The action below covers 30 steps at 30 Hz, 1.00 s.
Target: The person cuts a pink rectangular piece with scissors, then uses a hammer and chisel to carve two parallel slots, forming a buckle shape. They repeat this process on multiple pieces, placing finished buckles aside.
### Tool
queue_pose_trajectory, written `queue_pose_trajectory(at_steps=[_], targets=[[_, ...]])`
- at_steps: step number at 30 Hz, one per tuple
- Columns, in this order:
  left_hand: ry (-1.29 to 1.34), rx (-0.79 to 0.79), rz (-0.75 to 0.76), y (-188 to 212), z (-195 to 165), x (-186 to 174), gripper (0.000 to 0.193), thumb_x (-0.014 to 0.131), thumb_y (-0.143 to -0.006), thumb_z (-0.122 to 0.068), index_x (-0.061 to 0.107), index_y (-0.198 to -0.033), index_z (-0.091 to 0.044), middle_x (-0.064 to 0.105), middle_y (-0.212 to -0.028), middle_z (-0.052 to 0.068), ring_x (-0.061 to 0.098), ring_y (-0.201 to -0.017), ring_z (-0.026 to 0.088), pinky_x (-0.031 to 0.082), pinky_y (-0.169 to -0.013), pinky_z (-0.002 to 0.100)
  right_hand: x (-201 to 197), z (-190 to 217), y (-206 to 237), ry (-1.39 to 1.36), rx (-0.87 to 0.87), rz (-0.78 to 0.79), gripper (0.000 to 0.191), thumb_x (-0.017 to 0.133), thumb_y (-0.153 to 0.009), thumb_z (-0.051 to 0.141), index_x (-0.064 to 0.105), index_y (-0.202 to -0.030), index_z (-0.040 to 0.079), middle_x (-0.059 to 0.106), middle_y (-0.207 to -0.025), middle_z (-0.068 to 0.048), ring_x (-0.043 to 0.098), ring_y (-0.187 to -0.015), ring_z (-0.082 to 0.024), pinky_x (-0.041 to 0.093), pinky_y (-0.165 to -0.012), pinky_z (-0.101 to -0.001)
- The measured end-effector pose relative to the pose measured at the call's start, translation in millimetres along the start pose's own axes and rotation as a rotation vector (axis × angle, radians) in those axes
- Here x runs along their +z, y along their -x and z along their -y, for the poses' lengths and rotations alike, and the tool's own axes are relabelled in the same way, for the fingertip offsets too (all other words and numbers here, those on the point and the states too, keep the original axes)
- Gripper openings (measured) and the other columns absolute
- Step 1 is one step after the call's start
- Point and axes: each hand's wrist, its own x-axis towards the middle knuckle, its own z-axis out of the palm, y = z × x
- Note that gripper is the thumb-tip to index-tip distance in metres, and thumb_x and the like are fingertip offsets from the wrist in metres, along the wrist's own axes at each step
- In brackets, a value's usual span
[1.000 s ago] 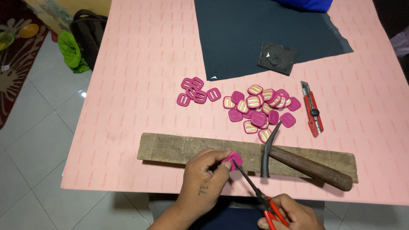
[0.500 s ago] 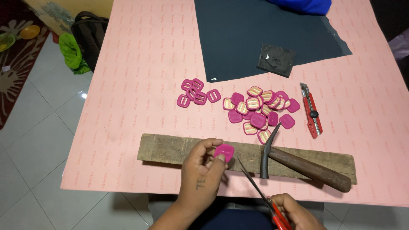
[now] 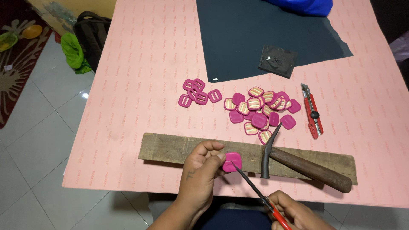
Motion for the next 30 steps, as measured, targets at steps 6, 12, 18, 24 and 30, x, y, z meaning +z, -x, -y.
queue_pose_trajectory(at_steps=[6, 12, 18, 24, 30], targets=[[-0.139, -0.055, 0.017, -2, -2, -4, 0.022, 0.066, -0.091, -0.008, 0.069, -0.113, -0.004, 0.068, -0.084, 0.002, 0.061, -0.073, 0.008, 0.051, -0.071, 0.024, -10, 47, 16, 0.091, 0.170, -0.073, 0.038, 0.078, -0.082, 0.030, 0.059, -0.110, 0.013, 0.044, -0.072, 0.001, 0.040, -0.071, -0.011, 0.039, -0.067, -0.0318], [0.101, -0.308, -0.006, -4, 0, -9, 0.009, 0.069, -0.092, -0.010, 0.071, -0.092, -0.002, 0.070, -0.081, 0.004, 0.059, -0.071, 0.012, 0.050, -0.070, 0.026, -10, 82, 24, 0.188, 0.266, -0.104, 0.041, 0.082, -0.083, 0.036, 0.058, -0.108, 0.015, 0.042, -0.070, -0.002, 0.042, -0.069, -0.013, 0.038, -0.067, -0.0328], [0.014, -0.249, -0.003, -4, 5, -11, 0.012, 0.068, -0.092, -0.010, 0.071, -0.090, 0.001, 0.068, -0.079, 0.005, 0.058, -0.069, 0.012, 0.049, -0.070, 0.027, -1, 91, 26, 0.081, 0.317, -0.256, 0.051, 0.091, -0.077, 0.031, 0.061, -0.114, 0.014, 0.054, -0.071, -0.002, 0.044, -0.069, -0.012, 0.044, -0.063, -0.0334], [-0.057, -0.178, 0.026, -5, 1, -10, 0.015, 0.068, -0.093, -0.012, 0.073, -0.090, 0.003, 0.068, -0.077, 0.005, 0.058, -0.069, 0.012, 0.050, -0.069, 0.027, 5, 74, 20, -0.057, 0.222, -0.289, 0.056, 0.093, -0.074, 0.030, 0.065, -0.121, 0.015, 0.053, -0.075, -0.005, 0.047, -0.070, -0.014, 0.046, -0.064, -0.0336], [-0.033, -0.247, -0.012, -5, -3, -10, 0.015, 0.068, -0.090, -0.012, 0.075, -0.090, 0.001, 0.073, -0.080, 0.007, 0.062, -0.068, 0.012, 0.052, -0.065, 0.025, 2, 63, 21, 0.408, 0.164, -0.345, 0.053, 0.094, -0.070, 0.044, 0.071, -0.109, 0.016, 0.071, -0.078, -0.004, 0.071, -0.078, -0.015, 0.058, -0.074, -0.0295]])
